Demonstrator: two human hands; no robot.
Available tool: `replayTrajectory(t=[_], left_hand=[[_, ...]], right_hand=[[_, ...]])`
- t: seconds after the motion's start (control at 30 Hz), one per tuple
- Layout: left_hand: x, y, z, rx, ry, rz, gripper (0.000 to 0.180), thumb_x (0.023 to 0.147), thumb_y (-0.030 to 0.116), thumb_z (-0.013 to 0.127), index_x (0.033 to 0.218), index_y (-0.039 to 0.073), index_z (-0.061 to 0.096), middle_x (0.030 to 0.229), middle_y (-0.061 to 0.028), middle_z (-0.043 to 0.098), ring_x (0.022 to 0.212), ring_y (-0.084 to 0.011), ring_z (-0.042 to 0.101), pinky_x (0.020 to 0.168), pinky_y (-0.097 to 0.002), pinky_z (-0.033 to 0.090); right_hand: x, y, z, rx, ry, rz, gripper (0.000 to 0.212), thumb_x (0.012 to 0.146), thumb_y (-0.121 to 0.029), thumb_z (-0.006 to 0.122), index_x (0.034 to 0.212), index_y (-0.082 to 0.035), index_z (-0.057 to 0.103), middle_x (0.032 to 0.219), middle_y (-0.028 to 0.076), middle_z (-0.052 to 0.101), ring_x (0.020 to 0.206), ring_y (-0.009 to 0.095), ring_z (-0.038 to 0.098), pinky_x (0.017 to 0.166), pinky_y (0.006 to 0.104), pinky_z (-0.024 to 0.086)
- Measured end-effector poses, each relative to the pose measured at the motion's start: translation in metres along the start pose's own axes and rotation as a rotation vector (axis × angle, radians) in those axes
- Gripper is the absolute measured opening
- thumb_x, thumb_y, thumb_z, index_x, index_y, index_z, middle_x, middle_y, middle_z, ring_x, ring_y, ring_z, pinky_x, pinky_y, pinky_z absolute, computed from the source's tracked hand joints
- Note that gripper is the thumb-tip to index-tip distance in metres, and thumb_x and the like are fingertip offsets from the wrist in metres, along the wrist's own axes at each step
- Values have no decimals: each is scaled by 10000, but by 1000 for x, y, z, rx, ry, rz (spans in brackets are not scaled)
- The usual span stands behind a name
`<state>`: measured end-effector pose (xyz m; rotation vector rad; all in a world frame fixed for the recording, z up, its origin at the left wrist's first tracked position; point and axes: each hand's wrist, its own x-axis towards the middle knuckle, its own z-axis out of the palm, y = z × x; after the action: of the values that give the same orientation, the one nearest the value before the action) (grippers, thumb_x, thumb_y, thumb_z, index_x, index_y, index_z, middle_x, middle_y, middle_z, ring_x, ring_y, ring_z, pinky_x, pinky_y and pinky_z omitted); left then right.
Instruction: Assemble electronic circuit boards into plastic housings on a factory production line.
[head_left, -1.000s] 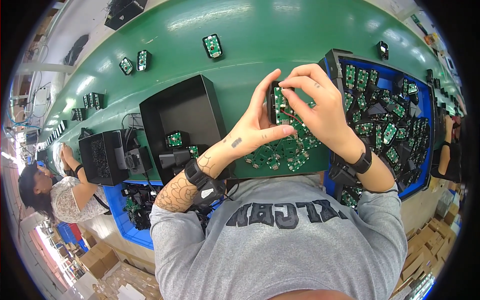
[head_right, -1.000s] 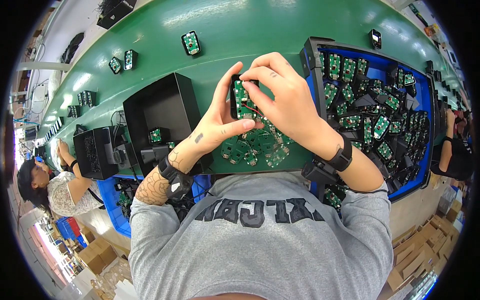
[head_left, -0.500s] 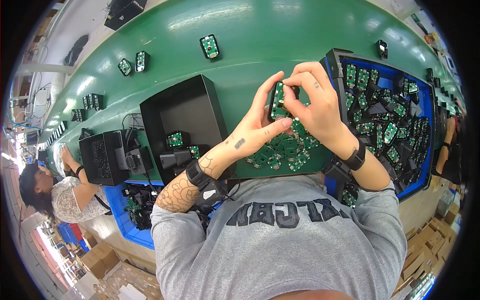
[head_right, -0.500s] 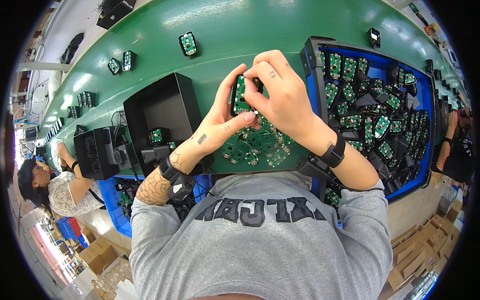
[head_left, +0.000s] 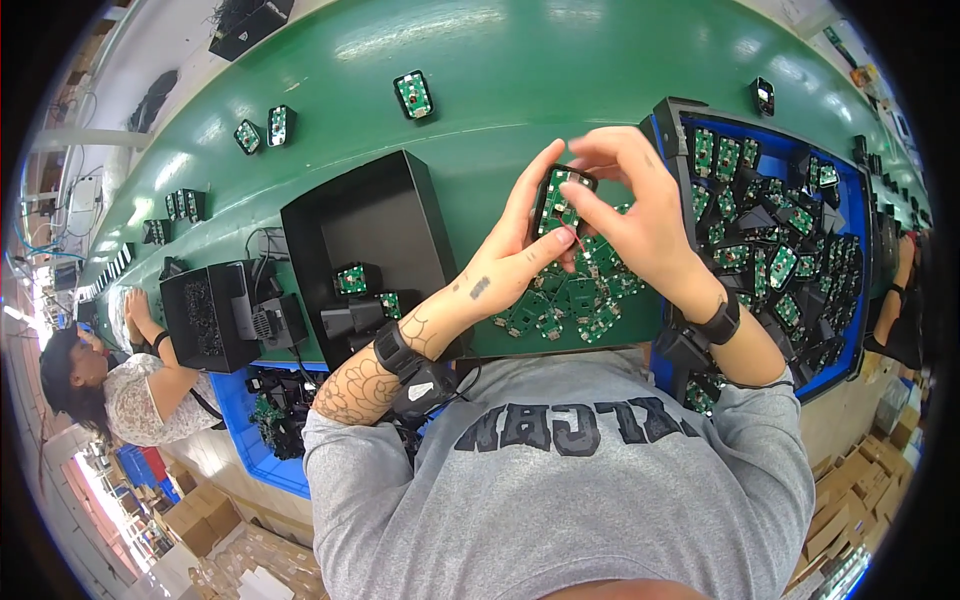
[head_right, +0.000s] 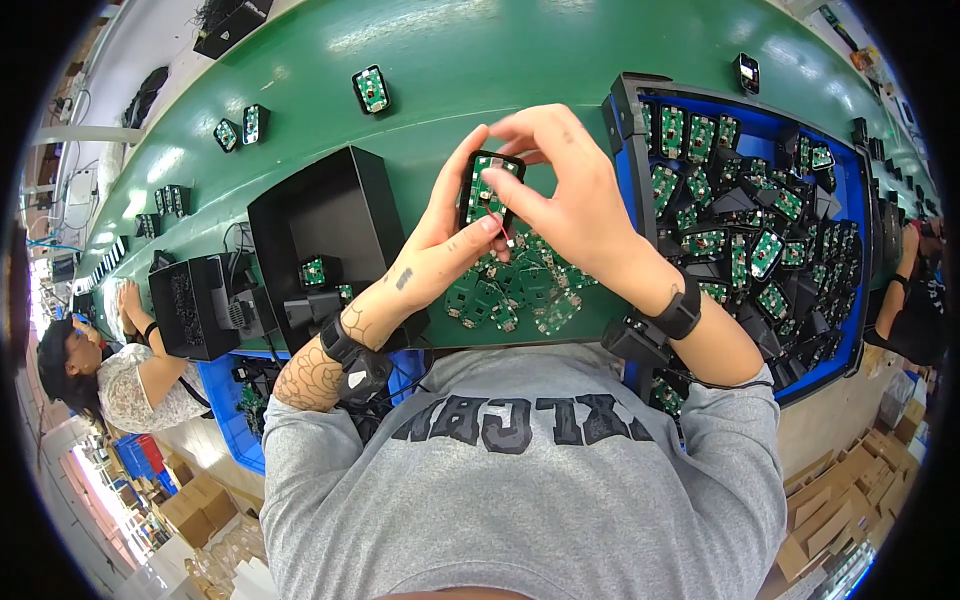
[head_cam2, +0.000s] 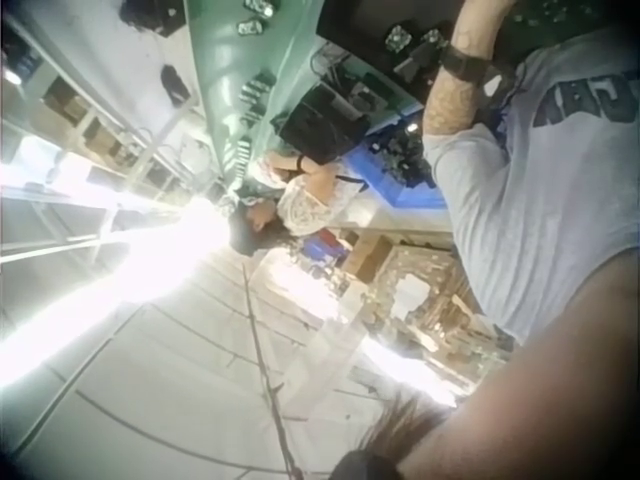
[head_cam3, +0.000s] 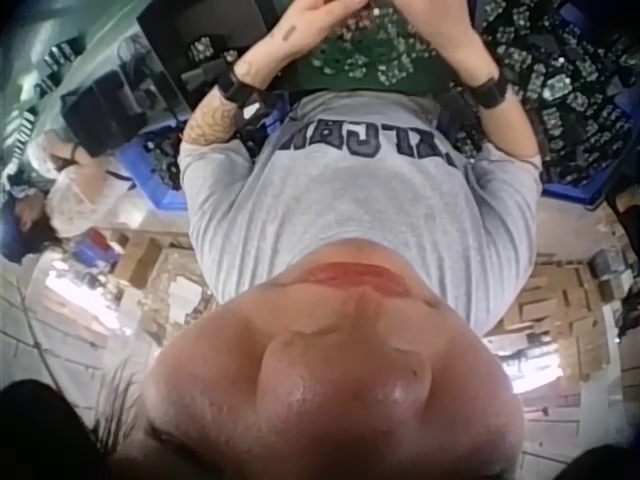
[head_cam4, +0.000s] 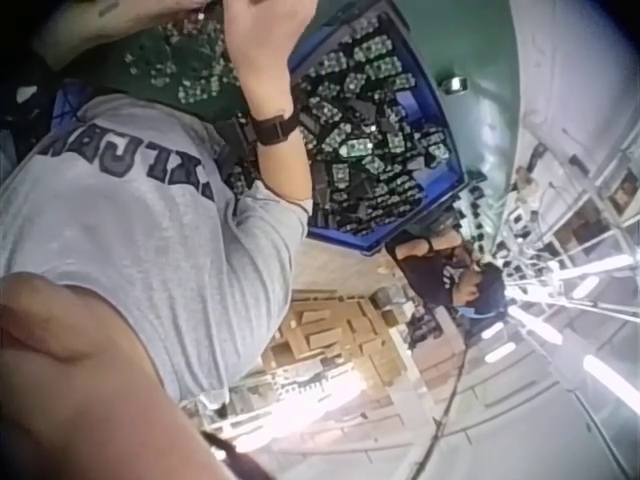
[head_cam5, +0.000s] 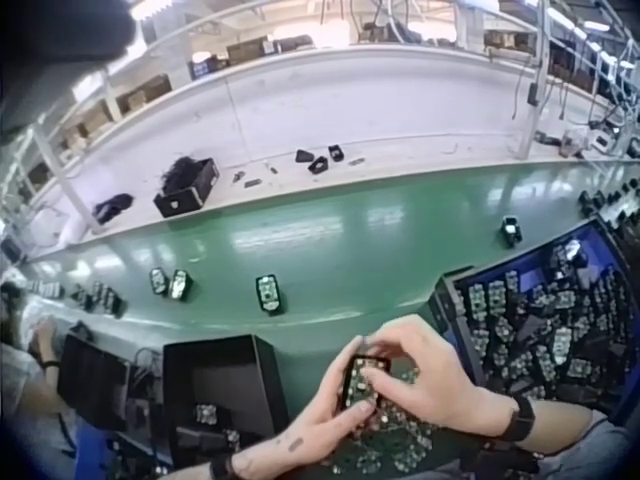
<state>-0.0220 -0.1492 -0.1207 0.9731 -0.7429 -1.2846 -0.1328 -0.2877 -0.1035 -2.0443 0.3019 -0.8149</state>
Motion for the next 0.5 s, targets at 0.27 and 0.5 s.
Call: replayTrajectory(t=[0.27, 0.5], left_hand=[[0, 2, 3, -15, 11, -55, 694, 997, 135, 493, 1537, 229, 68, 1165, -119, 497, 755, -135, 561, 692, -305, 534], [-2, -3, 3, 78, 56, -13, 544, 1013, 167, 464, 1480, 189, 185, 889, -136, 553, 594, -134, 537, 505, -269, 513]], right_hand=[[-9, 4, -1, 559, -202, 505, 424, 913, -137, 639, 1281, 32, 512, 991, 75, 642, 791, 96, 607, 637, 243, 505], [-11, 6, -2, 724, -298, 569, 426, 924, -76, 612, 1313, 30, 475, 1129, 92, 609, 883, 118, 612, 675, 241, 536]])
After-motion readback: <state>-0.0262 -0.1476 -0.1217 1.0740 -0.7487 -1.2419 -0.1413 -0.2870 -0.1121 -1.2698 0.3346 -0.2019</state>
